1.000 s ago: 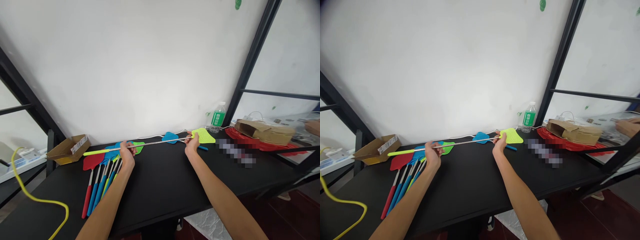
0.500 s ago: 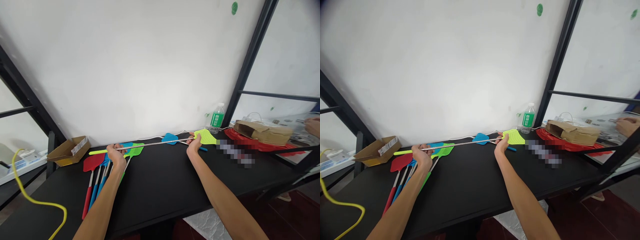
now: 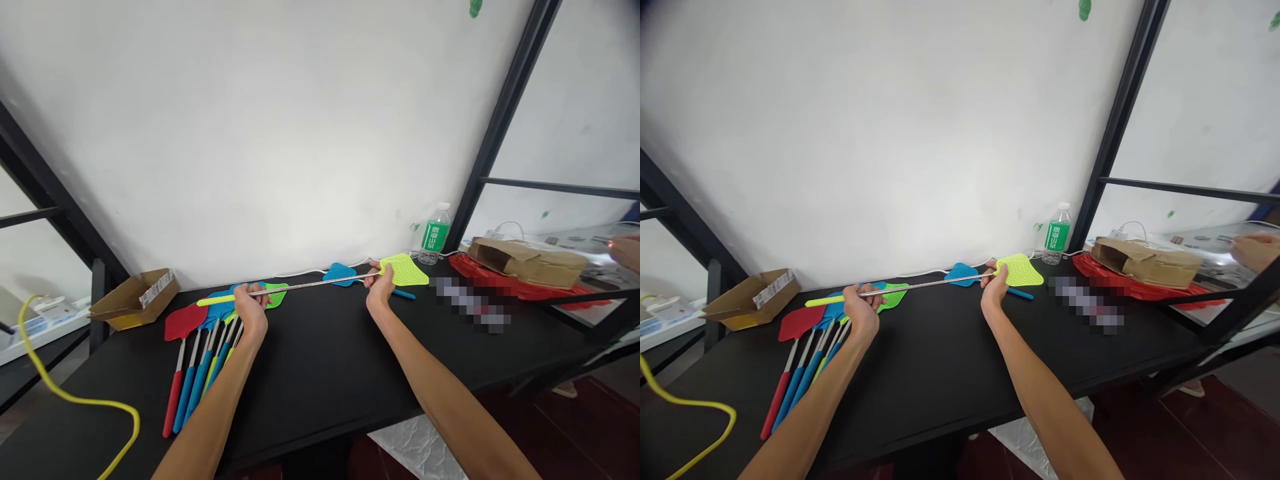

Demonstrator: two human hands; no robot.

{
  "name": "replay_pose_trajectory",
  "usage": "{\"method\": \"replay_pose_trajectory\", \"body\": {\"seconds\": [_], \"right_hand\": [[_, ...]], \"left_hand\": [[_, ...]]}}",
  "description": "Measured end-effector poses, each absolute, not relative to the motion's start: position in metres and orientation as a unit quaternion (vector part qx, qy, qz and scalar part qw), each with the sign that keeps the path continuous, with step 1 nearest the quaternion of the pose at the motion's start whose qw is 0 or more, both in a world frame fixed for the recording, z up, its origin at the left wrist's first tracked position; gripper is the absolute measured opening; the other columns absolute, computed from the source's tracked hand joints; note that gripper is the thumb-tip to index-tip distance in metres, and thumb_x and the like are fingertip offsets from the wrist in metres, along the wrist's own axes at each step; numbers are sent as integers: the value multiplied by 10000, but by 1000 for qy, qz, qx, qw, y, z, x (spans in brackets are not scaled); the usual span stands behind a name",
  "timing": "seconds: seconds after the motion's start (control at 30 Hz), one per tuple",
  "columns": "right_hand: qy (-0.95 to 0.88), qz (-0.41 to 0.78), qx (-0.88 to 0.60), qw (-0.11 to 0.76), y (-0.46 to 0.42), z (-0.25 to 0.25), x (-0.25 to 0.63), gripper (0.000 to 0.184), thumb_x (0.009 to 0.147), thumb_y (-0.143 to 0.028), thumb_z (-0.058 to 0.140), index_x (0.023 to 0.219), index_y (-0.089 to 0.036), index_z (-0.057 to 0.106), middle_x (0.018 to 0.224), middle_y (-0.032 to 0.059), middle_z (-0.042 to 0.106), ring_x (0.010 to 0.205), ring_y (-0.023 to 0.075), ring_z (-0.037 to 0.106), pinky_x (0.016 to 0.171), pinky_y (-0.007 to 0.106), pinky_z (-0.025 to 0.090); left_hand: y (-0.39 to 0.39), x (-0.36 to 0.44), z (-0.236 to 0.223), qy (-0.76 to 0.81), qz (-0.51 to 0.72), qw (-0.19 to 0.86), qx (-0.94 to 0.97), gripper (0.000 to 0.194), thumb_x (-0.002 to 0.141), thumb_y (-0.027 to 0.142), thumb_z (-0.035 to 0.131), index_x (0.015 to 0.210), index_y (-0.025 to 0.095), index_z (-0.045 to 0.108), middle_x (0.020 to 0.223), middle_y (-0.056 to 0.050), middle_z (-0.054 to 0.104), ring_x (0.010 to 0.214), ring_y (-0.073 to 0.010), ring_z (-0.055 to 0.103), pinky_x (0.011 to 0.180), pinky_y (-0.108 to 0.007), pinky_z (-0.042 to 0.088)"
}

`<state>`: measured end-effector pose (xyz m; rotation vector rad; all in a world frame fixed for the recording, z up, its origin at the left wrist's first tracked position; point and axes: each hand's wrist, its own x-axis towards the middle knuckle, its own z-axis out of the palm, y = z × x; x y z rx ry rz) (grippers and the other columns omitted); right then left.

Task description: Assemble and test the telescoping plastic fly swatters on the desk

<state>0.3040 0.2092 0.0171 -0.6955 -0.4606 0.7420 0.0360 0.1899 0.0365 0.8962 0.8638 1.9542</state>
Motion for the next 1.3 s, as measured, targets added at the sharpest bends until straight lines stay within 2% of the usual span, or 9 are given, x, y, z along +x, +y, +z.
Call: {"method": "replay_pose_trajectory", "body": {"seconds": [0.33, 0.5, 0.67, 0.73, 0.87, 1.1, 1.3], "right_hand": [[-235, 381, -327, 832, 207, 16, 291, 413, 944, -537, 406, 795, -195, 584, 437, -83, 366, 374, 93, 343, 404, 228, 298], [-182, 377, -347, 839, 213, 18, 312, 439, 936, -550, 400, 774, -189, 591, 444, -87, 348, 368, 89, 339, 397, 224, 302], [-145, 354, -351, 855, 215, 20, 331, 451, 948, -537, 347, 767, -194, 577, 431, -99, 308, 351, 82, 295, 382, 214, 287], [-148, 356, -347, 855, 215, 20, 332, 445, 946, -535, 360, 768, -192, 581, 436, -95, 321, 355, 82, 306, 383, 215, 294], [-160, 336, -347, 861, 218, 17, 331, 446, 928, -554, 381, 765, -195, 591, 443, -89, 333, 358, 89, 321, 376, 225, 304], [-158, 298, -359, 870, 219, 15, 335, 461, 935, -589, 368, 736, -211, 539, 435, -88, 318, 339, 94, 320, 360, 234, 299], [-178, 316, -347, 865, 214, 17, 317, 413, 953, -495, 363, 750, -197, 563, 422, -78, 351, 346, 94, 329, 367, 229, 295]], "left_hand": [[181, 56, 27, 361, 686, 449, 444, 487, 893, 424, 356, 444, 234, 350, 391, 43, 273, 348, -105, 327, 432, -248, 397], [190, 44, 25, 415, 673, 427, 439, 325, 817, 422, 482, 571, 212, 455, 433, 47, 410, 360, -98, 378, 398, -217, 354], [199, 18, 33, 450, 699, 364, 420, 210, 739, 370, 579, 631, 194, 543, 412, 66, 403, 359, -93, 360, 363, -196, 257], [200, 12, 34, 458, 686, 357, 439, 188, 714, 347, 630, 637, 183, 580, 421, 72, 389, 368, -87, 346, 371, -194, 257], [198, 12, 31, 465, 648, 348, 492, 210, 703, 315, 679, 576, 176, 589, 453, 68, 358, 392, -84, 337, 402, -208, 289], [195, 11, 33, 494, 598, 278, 567, 272, 761, 330, 639, 538, 181, 593, 446, 42, 384, 421, -121, 383, 439, -237, 291], [186, 25, 36, 483, 570, 290, 597, 316, 779, 366, 659, 530, 173, 634, 424, 23, 414, 429, -130, 392, 443, -245, 289]]}}
